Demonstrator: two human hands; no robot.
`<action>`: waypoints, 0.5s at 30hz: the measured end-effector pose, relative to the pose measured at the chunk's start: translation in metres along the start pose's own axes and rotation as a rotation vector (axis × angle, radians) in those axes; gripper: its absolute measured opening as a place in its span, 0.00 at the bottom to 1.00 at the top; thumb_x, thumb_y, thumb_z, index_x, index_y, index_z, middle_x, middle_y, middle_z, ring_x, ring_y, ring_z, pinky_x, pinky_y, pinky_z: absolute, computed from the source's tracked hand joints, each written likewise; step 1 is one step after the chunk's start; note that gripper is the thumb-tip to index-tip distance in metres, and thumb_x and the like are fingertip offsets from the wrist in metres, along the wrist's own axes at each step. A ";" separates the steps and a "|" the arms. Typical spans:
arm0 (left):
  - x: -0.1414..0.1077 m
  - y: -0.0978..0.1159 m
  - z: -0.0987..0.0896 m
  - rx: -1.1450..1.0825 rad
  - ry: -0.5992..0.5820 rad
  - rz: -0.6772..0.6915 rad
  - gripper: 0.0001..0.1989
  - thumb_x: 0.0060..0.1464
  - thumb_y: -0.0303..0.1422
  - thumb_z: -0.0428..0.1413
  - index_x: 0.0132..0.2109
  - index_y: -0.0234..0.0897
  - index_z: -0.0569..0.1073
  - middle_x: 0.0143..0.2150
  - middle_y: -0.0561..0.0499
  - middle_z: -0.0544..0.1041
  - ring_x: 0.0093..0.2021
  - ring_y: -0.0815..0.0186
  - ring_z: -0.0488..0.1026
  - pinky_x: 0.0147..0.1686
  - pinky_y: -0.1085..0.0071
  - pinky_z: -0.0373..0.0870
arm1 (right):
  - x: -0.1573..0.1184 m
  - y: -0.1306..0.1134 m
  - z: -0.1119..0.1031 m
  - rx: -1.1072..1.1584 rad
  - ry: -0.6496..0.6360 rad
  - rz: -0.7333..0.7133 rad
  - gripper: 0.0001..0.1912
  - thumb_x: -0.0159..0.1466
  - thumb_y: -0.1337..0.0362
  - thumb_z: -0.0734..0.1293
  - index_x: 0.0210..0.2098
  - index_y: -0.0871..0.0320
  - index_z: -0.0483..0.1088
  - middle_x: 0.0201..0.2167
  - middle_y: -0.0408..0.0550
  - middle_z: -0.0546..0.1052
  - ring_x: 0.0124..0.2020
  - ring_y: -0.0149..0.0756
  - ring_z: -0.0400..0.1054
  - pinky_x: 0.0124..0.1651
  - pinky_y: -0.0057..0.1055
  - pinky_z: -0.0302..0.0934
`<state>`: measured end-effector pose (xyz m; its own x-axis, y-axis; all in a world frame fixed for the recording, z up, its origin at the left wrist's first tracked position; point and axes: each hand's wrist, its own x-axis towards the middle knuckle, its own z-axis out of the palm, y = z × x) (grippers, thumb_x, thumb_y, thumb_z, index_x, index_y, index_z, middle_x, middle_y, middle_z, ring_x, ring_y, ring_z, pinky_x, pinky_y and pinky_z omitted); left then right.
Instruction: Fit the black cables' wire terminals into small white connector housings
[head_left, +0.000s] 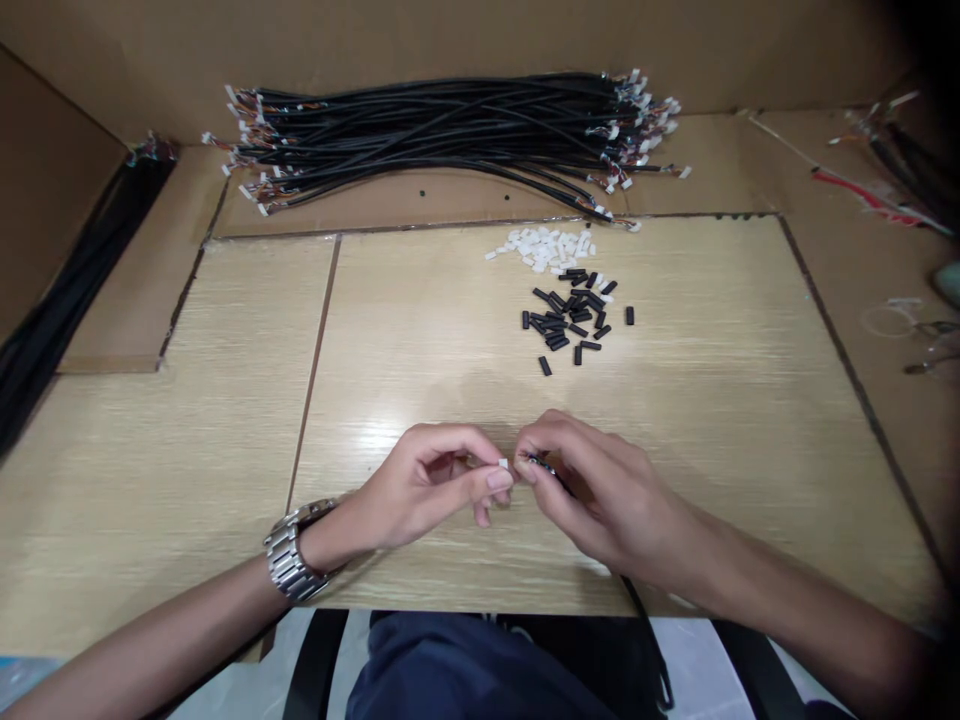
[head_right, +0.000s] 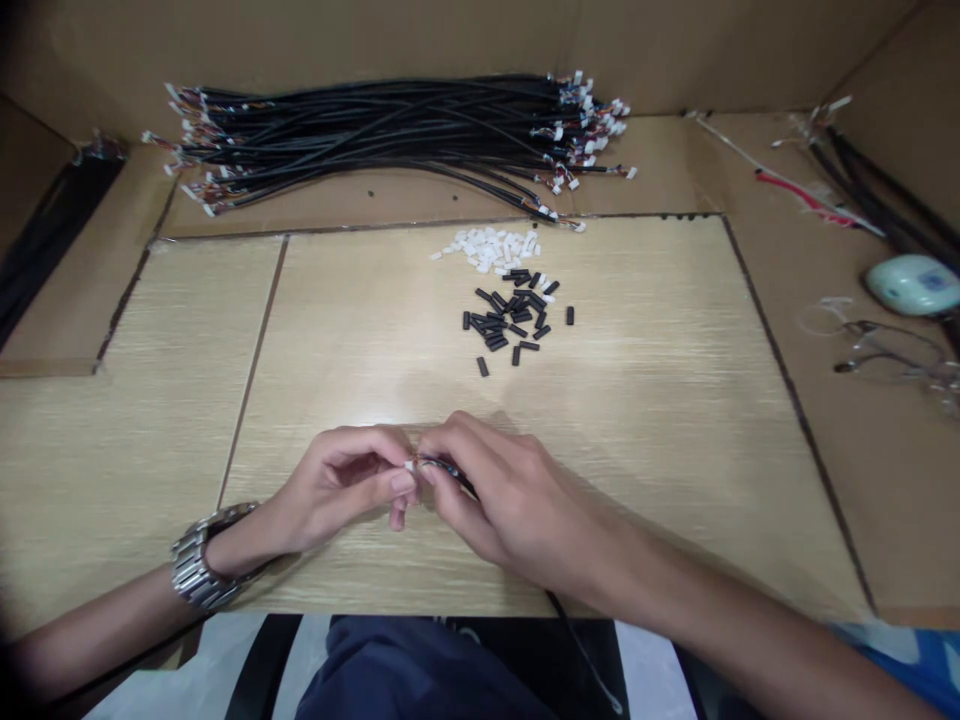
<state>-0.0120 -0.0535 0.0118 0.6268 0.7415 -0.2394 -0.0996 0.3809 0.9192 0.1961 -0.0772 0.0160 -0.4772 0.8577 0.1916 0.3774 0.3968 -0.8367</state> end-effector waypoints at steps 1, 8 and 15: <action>0.000 0.000 0.000 0.021 0.010 0.012 0.05 0.60 0.29 0.60 0.35 0.31 0.76 0.30 0.50 0.77 0.26 0.72 0.74 0.28 0.77 0.76 | 0.000 0.001 0.000 -0.013 0.006 -0.001 0.04 0.70 0.68 0.61 0.44 0.55 0.65 0.35 0.44 0.71 0.33 0.31 0.67 0.33 0.27 0.58; -0.001 -0.004 -0.001 0.163 0.029 0.051 0.05 0.60 0.29 0.59 0.36 0.32 0.76 0.30 0.50 0.77 0.26 0.72 0.75 0.28 0.77 0.74 | -0.001 0.004 0.000 -0.081 -0.013 -0.022 0.06 0.71 0.68 0.60 0.47 0.55 0.65 0.35 0.45 0.72 0.34 0.32 0.67 0.34 0.29 0.59; -0.002 -0.004 -0.002 0.175 0.008 0.062 0.04 0.61 0.28 0.58 0.37 0.32 0.76 0.30 0.52 0.76 0.27 0.73 0.74 0.30 0.78 0.74 | 0.000 0.002 0.000 -0.033 -0.026 0.018 0.06 0.70 0.69 0.61 0.46 0.55 0.64 0.36 0.45 0.71 0.35 0.31 0.68 0.35 0.28 0.60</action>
<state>-0.0142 -0.0556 0.0082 0.6174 0.7651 -0.1828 -0.0010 0.2331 0.9725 0.1968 -0.0767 0.0139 -0.4901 0.8564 0.1625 0.4124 0.3921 -0.8223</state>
